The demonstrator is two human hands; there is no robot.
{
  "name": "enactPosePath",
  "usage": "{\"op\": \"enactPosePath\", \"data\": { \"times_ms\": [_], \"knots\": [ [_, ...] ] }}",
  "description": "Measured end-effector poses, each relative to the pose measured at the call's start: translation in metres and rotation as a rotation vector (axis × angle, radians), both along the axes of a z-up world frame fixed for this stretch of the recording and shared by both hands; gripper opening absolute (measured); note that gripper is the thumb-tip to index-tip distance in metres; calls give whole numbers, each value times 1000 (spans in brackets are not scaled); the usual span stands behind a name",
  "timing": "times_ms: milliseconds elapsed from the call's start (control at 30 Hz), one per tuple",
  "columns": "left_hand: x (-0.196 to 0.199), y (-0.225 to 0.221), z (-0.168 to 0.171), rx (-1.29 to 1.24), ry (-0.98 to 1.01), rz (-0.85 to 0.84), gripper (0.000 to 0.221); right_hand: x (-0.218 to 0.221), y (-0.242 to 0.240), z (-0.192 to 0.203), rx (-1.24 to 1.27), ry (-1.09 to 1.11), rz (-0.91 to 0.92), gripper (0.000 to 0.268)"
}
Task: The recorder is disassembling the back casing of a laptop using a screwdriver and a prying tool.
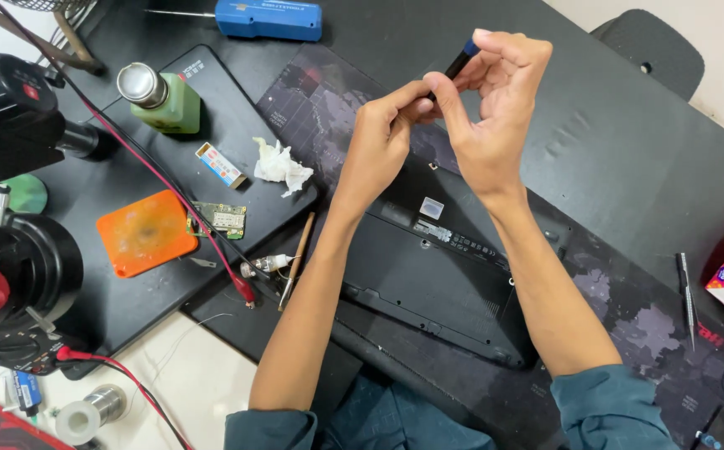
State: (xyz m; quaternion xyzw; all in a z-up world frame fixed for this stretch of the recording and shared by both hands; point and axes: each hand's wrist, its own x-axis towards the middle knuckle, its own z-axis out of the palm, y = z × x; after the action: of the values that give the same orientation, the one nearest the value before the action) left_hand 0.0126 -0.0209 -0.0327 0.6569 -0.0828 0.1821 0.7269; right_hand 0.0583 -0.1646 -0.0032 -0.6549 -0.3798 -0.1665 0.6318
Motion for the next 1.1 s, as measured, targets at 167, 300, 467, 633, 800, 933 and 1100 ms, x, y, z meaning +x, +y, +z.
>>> {"op": "enactPosePath", "data": {
  "times_ms": [167, 300, 467, 633, 800, 933, 1100],
  "knots": [
    [2, -2, -2, 6, 13, 2, 36, 3, -1, -5, 13, 5, 4, 54],
    [3, -10, -1, -16, -30, 32, 29, 5, -1, -7, 13, -13, -16, 55],
    [2, -13, 0, -37, -23, 10, 27, 6, -1, -12, 23, 7, -38, 54],
    [7, -15, -8, -119, -6, -38, 25, 3, 1, -8, 14, -7, -67, 53],
    [10, -2, -14, -112, 15, -156, 26, 1, 0, -1, 17, -45, -46, 53],
    [-1, 34, 4, 1, 14, -311, 23, -9, 3, 14, 46, 5, 67, 47],
    [-10, 35, 21, 43, 65, -205, 25, -15, 12, 46, -92, 124, 154, 34]
  ]
}}
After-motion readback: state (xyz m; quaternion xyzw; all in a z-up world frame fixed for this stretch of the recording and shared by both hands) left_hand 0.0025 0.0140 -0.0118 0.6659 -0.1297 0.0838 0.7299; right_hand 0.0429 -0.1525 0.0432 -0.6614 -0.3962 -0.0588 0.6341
